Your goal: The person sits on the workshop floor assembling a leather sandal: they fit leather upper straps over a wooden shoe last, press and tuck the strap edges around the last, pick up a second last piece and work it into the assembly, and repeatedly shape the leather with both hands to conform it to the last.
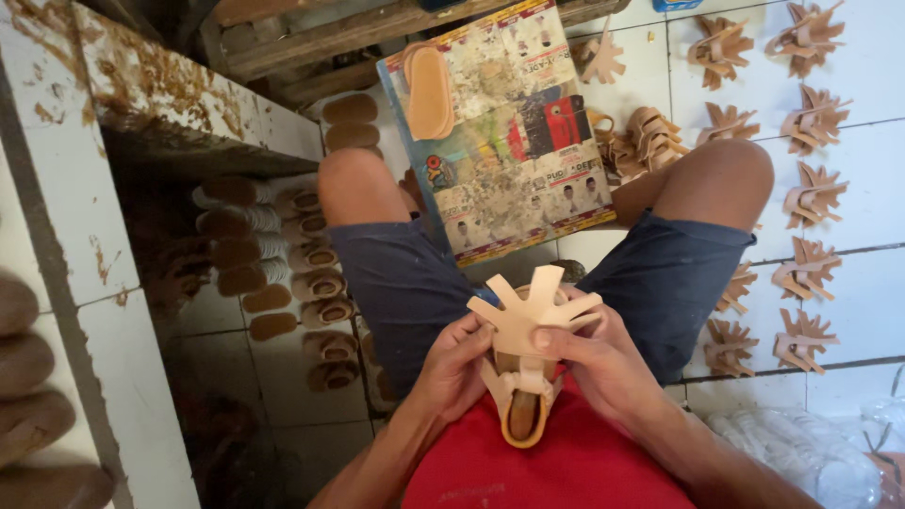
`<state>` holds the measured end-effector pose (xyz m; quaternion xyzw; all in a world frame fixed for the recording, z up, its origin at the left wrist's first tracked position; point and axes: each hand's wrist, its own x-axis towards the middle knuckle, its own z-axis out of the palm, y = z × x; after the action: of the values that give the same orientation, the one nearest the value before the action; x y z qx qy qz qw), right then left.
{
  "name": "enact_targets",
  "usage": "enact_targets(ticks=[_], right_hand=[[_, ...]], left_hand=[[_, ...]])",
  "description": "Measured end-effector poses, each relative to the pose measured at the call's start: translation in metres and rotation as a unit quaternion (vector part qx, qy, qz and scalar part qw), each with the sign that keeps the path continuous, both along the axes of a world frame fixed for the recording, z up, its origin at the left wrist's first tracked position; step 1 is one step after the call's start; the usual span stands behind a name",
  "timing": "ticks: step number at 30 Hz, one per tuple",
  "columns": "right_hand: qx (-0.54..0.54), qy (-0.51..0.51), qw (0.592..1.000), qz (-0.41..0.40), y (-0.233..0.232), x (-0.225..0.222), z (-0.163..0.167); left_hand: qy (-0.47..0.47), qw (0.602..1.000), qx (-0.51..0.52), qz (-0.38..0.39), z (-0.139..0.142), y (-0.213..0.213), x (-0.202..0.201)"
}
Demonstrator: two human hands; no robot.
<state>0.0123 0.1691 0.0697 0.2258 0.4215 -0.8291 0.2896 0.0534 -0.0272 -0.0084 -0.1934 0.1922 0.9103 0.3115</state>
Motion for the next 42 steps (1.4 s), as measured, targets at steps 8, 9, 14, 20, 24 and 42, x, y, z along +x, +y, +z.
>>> enact_targets(ticks=[8,9,14,20,24,42], right_hand=[[-0.04,0.029,0.999,0.008,0.018,0.016,-0.021],[-0.056,0.007,0.998,0.006,0.022,0.021,-0.023],[-0.121,-0.028,0.992,0.014,0.042,0.037,-0.039],[-0.112,0.0,0.994,0.012,0.047,0.046,-0.039],[-0.107,0.028,0.994,0.011,0.046,0.046,-0.033],[-0.022,0.169,0.978,0.123,0.054,0.031,-0.006]], left_hand=[[0.051,0.997,-0.058,-0.02,0.008,-0.004,0.003],[0.055,0.995,-0.071,-0.031,0.01,-0.004,0.006],[0.099,0.98,-0.144,-0.095,0.019,-0.002,0.009],[0.15,0.969,-0.163,-0.113,0.031,-0.001,0.003],[0.162,0.96,-0.191,-0.125,0.035,0.0,0.002],[0.171,0.941,0.159,-0.246,0.027,0.028,-0.053]])
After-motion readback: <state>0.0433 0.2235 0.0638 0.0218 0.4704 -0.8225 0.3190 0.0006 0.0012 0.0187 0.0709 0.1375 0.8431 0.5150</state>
